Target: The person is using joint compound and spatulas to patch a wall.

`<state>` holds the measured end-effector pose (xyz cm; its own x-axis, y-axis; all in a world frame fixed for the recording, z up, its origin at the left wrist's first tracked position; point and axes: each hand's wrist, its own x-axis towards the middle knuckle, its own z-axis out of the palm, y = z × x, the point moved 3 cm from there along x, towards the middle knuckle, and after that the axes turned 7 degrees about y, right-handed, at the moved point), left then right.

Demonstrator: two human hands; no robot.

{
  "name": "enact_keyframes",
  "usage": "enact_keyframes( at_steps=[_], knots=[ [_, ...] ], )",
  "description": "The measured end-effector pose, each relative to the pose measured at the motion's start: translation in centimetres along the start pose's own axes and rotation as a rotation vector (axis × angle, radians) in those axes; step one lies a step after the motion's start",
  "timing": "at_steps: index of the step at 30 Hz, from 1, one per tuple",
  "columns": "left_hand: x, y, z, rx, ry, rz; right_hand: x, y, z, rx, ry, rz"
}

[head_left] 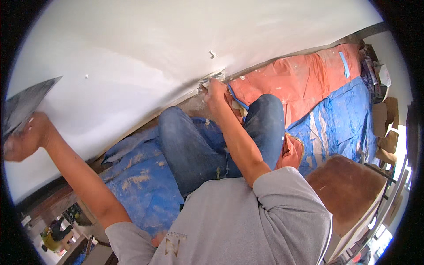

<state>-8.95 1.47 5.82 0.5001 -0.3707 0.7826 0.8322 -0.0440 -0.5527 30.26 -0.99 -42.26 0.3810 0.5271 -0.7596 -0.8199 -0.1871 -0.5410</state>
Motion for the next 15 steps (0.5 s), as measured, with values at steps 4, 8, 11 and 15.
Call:
enact_keyframes(
  at_steps=[4,8,11,15],
  knots=[
    [-1.7,-1.7,-1.0,0.239,-0.078,0.200,-9.0,-3.6,3.9,0.038,-0.072,-0.101],
    [2.3,4.2,0.5,-0.167,-0.038,-0.158,-14.3,-7.4,6.5,0.095,-0.185,-0.228],
    [2.8,3.1,0.7,-0.021,0.078,0.223,-20.5,-9.4,8.3,-0.013,-0.231,-0.366],
    [3.7,3.8,0.2,0.031,0.036,0.196,-25.5,-10.6,6.4,-0.218,-0.339,-0.733]
  ],
)
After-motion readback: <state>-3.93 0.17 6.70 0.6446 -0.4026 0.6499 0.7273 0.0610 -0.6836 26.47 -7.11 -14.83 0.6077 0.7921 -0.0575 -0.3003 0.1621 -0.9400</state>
